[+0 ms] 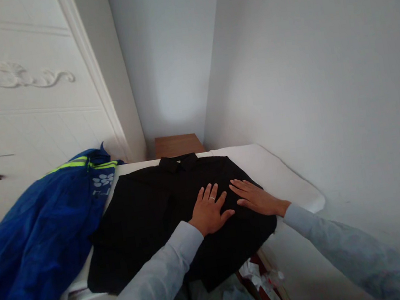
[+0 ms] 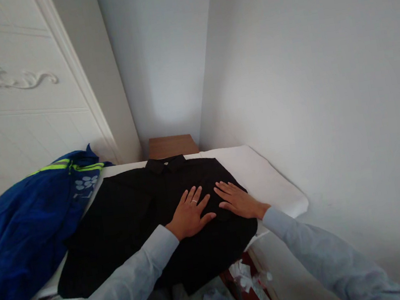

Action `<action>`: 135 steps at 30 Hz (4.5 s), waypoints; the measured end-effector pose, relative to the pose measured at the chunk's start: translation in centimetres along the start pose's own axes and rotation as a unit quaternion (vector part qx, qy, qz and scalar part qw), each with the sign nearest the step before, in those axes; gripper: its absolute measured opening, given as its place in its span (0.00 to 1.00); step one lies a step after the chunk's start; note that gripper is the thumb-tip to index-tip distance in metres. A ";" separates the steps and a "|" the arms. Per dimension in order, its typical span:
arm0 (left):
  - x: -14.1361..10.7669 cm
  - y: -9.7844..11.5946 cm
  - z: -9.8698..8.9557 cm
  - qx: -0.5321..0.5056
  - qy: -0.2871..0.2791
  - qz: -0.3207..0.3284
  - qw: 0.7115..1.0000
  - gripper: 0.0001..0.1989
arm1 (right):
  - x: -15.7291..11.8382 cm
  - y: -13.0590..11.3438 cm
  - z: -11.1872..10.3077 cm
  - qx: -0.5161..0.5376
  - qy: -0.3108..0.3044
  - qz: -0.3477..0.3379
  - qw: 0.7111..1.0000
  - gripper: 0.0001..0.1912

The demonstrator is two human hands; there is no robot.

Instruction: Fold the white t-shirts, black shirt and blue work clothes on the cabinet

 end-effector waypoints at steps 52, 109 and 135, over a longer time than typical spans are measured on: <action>-0.2 -22.2 -6.7 0.160 0.003 -0.268 0.950 0.32 | 32.0 -6.0 -0.7 0.048 0.110 0.025 0.992 0.25; 0.6 -25.4 -6.9 0.175 -0.066 -0.358 0.915 0.40 | 24.1 5.5 4.0 -0.032 0.052 0.162 0.985 0.32; 0.9 -27.2 -7.4 0.159 -0.085 -0.332 0.926 0.46 | 23.6 3.7 1.3 -0.036 0.178 0.072 0.981 0.17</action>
Point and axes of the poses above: each hand's wrist, its own x-axis towards the middle knuckle, its own z-axis out of the palm, y = z × x, the point moved 5 cm from there along x, towards the middle knuckle, and after that the axes turned 7 degrees about y, right-handed, at the moved point
